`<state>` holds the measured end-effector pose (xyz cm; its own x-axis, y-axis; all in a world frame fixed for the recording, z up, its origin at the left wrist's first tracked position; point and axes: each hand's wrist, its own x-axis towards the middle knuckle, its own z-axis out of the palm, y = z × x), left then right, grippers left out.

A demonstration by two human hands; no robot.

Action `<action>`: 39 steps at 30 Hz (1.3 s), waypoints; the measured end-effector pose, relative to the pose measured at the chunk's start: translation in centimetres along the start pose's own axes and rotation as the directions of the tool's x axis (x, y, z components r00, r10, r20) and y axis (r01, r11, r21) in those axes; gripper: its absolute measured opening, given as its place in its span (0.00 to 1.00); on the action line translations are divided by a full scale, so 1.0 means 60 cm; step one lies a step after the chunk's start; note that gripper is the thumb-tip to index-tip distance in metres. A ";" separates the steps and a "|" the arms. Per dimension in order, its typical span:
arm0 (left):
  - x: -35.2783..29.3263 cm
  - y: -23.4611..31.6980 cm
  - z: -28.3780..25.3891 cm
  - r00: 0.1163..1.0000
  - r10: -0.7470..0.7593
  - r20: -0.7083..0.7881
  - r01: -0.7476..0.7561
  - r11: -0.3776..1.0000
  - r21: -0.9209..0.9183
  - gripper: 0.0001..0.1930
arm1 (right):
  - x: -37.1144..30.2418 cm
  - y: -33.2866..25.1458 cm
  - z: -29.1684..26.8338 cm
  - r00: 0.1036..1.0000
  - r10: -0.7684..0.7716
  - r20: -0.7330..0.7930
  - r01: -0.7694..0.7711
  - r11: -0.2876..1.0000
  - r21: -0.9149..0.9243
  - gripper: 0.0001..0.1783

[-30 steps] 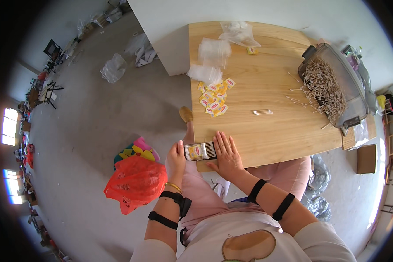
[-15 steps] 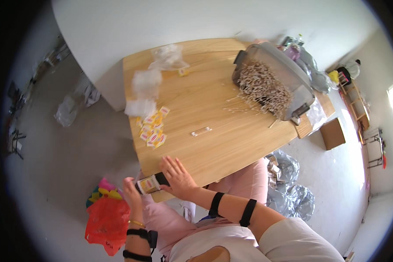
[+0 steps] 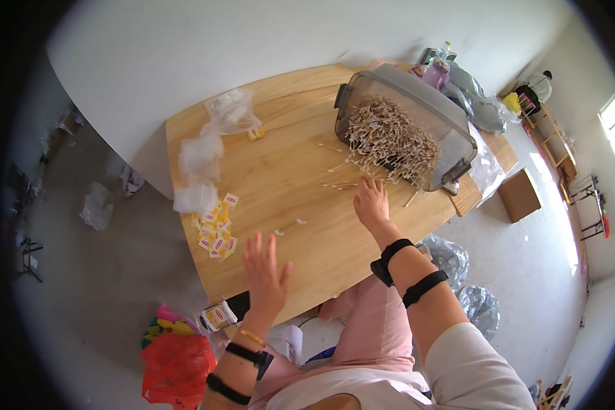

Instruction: Organizing cotton swabs and packing them into small plastic bags.

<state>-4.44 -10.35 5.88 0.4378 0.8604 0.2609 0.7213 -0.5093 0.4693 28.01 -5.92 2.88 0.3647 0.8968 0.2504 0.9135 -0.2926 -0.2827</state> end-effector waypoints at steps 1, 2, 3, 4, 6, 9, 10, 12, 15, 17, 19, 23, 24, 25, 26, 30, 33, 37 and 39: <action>0.020 0.010 0.026 0.998 0.030 0.060 -0.035 0.996 0.088 0.35 | 0.008 0.017 0.000 0.998 -0.060 -0.007 0.060 0.998 0.017 0.25; 0.035 0.018 0.042 0.997 0.032 0.063 -0.038 0.995 0.091 0.35 | 0.014 0.024 0.001 0.992 -0.124 -0.015 0.124 0.991 0.040 0.25; 0.050 0.024 0.056 0.994 0.038 0.105 -0.052 0.989 0.138 0.37 | 0.019 0.028 0.005 0.993 -0.120 -0.016 0.120 0.992 0.043 0.25; 0.058 0.026 0.067 0.988 0.037 0.148 -0.065 0.980 0.189 0.38 | 0.022 0.025 0.006 0.986 -0.156 -0.055 0.160 0.984 0.080 0.23; 0.070 0.021 0.089 0.987 0.045 0.153 -0.080 0.971 0.227 0.39 | 0.029 0.019 0.009 0.978 -0.188 -0.094 0.199 0.973 0.121 0.21; 0.075 0.020 0.122 0.983 0.043 0.176 -0.086 0.967 0.239 0.41 | 0.042 0.015 0.013 0.965 -0.215 -0.148 0.241 0.953 0.185 0.14; 0.073 0.024 0.127 0.980 0.027 0.196 -0.070 0.973 0.218 0.42 | 0.045 0.015 0.018 0.968 -0.216 -0.127 0.237 0.954 0.182 0.10; 0.065 0.025 0.132 0.975 0.051 0.216 -0.093 0.977 0.190 0.43 | 0.048 0.008 0.030 0.971 -0.212 -0.107 0.229 0.956 0.183 0.07; 0.052 0.026 0.130 0.963 0.102 0.250 -0.137 0.982 0.127 0.44 | 0.028 -0.041 0.038 0.956 -0.279 -0.092 0.292 0.932 0.214 0.05; 0.053 0.029 0.130 0.954 0.134 0.267 -0.164 0.982 0.092 0.44 | 0.008 -0.072 0.046 0.901 -0.435 -0.005 0.423 0.874 0.238 0.05; 0.055 0.033 0.132 0.958 0.097 0.270 -0.143 0.977 0.158 0.45 | -0.012 -0.103 0.050 0.892 -0.452 0.012 0.424 0.844 0.328 0.05; 0.060 0.028 0.129 0.965 0.069 0.252 -0.119 0.974 0.190 0.45 | 0.018 -0.098 0.035 0.905 -0.423 0.041 0.365 0.823 0.435 0.06; 0.062 0.028 0.129 0.963 0.081 0.256 -0.135 0.971 0.199 0.44 | 0.040 -0.084 0.032 0.932 -0.362 -0.002 0.330 0.847 0.416 0.07; 0.061 0.027 0.125 0.962 0.087 0.260 -0.146 0.965 0.218 0.44 | 0.063 -0.071 0.034 0.939 -0.341 -0.043 0.340 0.904 0.260 0.08; 0.063 0.029 0.126 0.961 0.092 0.261 -0.150 0.965 0.213 0.44 | 0.085 -0.048 0.036 0.943 -0.322 -0.086 0.329 0.940 0.087 0.10; 0.061 0.027 0.122 0.963 0.120 0.241 -0.166 0.970 0.179 0.42 | 0.132 0.005 0.039 0.951 -0.305 -0.039 0.308 0.946 0.105 0.11; 0.063 0.032 0.127 0.967 0.132 0.217 -0.166 0.975 0.147 0.41 | 0.140 0.012 0.052 0.953 -0.294 -0.074 0.301 0.943 0.142 0.10; 0.059 0.026 0.128 0.972 0.132 0.196 -0.158 0.980 0.119 0.40 | 0.103 -0.068 0.095 0.943 -0.318 0.092 0.310 0.946 0.096 0.07; 0.052 0.017 0.120 0.974 0.119 0.194 -0.140 0.985 0.098 0.40 | 0.061 -0.112 0.097 0.918 -0.366 0.155 0.354 0.930 0.096 0.07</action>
<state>1.57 -8.30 1.10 0.6161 0.7739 0.1465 0.7020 -0.6238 0.3436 22.17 1.26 0.30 -0.0275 0.9815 0.1893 0.9616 0.0777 -0.2633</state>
